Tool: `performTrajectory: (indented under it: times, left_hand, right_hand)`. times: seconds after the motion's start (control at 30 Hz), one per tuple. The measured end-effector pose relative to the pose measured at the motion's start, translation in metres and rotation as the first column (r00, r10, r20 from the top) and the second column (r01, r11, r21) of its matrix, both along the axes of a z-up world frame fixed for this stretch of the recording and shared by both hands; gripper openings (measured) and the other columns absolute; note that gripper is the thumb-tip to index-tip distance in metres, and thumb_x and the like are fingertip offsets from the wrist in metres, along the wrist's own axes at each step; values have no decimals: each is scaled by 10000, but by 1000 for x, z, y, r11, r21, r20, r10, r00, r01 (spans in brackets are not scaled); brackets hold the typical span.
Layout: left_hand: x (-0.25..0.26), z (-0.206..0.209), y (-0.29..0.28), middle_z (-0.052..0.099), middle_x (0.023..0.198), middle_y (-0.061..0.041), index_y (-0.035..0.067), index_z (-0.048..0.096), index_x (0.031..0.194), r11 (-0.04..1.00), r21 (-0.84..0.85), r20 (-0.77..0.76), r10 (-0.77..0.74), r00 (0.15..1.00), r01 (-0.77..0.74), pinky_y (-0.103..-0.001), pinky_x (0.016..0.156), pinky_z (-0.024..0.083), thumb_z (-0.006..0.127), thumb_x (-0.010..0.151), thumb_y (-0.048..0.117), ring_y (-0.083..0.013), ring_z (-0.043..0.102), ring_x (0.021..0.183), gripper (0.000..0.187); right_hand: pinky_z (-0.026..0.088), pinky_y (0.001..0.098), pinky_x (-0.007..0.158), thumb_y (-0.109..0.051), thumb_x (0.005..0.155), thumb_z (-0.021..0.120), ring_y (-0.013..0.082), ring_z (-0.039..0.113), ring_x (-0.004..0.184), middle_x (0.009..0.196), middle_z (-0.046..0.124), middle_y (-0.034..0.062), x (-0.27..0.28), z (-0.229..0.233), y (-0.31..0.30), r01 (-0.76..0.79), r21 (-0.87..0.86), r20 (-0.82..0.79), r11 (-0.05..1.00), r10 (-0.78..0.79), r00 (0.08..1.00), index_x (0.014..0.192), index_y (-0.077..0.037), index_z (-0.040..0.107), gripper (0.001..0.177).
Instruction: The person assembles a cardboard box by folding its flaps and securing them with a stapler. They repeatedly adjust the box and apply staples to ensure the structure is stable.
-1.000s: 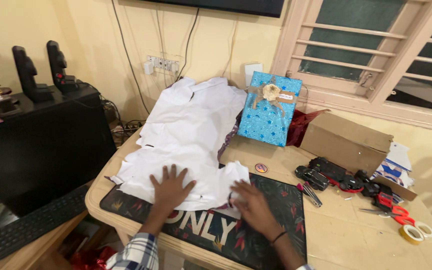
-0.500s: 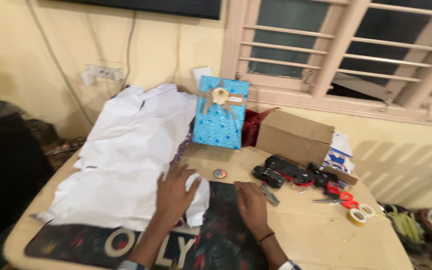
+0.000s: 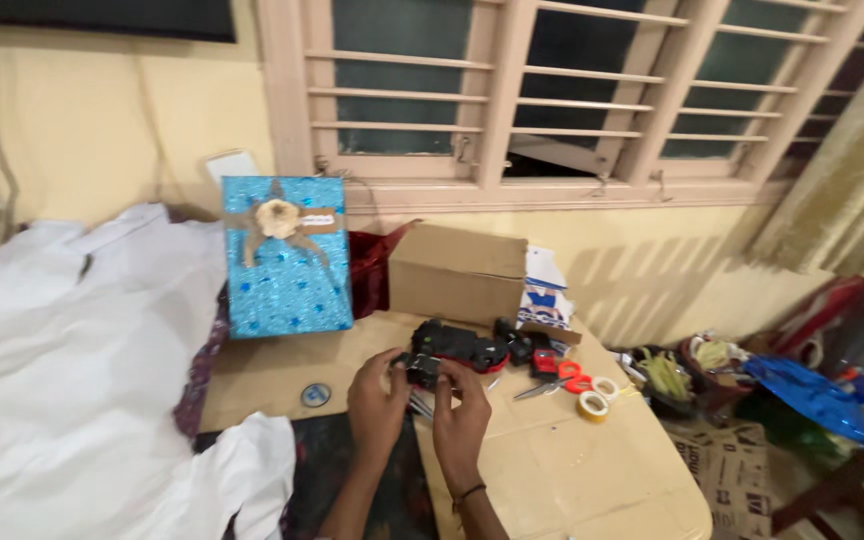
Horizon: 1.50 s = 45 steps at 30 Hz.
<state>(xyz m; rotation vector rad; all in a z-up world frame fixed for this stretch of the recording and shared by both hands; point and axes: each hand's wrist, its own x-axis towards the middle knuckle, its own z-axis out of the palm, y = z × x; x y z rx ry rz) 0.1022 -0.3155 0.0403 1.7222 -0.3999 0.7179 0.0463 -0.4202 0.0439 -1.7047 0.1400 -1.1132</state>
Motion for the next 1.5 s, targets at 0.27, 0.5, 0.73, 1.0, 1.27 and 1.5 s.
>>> performTrajectory:
  times: [0.27,0.5,0.73,1.0,1.27,1.5]
  left_hand:
    - [3,-20,5,767,1096,-143,56,724,1124,996,-12,-81,90,993,-92,-409,882,545,649,921,158,-318,724,1044,240]
    - [12,-22,3,784,1020,-131,60,720,1131,991,-100,-208,68,976,-91,-361,804,574,659,920,161,-268,767,949,242]
    - [20,-23,6,811,964,-99,62,708,1151,978,-200,-191,12,981,-51,-327,777,585,620,895,99,-224,798,884,273]
    - [19,-22,6,812,944,-73,79,705,1154,986,-160,-326,0,945,-55,-326,698,581,623,893,113,-205,786,828,275]
    - [17,-25,6,814,904,-65,78,706,1160,985,-166,-295,-10,955,-42,-298,675,579,632,891,110,-166,777,763,281]
    - [12,-19,9,794,890,-79,50,669,1200,967,-255,-136,-44,990,8,-286,694,569,631,920,113,-134,746,775,290]
  right_hand:
    - [492,320,892,-53,1041,699,183,527,953,982,556,151,57,-32,-79,-71,94,194,993,52,980,1160,41,550,213]
    - [460,513,928,-231,710,864,479,558,1106,1215,593,316,161,-27,-206,390,-530,140,753,-376,916,1347,127,483,824]
    - [534,493,886,-261,769,827,416,692,1013,1075,732,232,192,-28,-227,177,-402,-319,898,-318,893,1192,1,637,532]
    - [542,483,818,-210,860,802,405,702,930,993,735,215,177,-3,-195,247,-444,-231,861,-376,897,1020,-26,718,258]
    - [518,466,858,-137,845,782,387,651,1014,1094,684,210,139,30,-178,231,-438,48,869,-234,971,959,-30,746,161]
    - [440,458,926,-156,868,800,329,599,1078,1070,687,159,58,70,-162,357,-523,253,774,-258,932,908,-38,716,151]
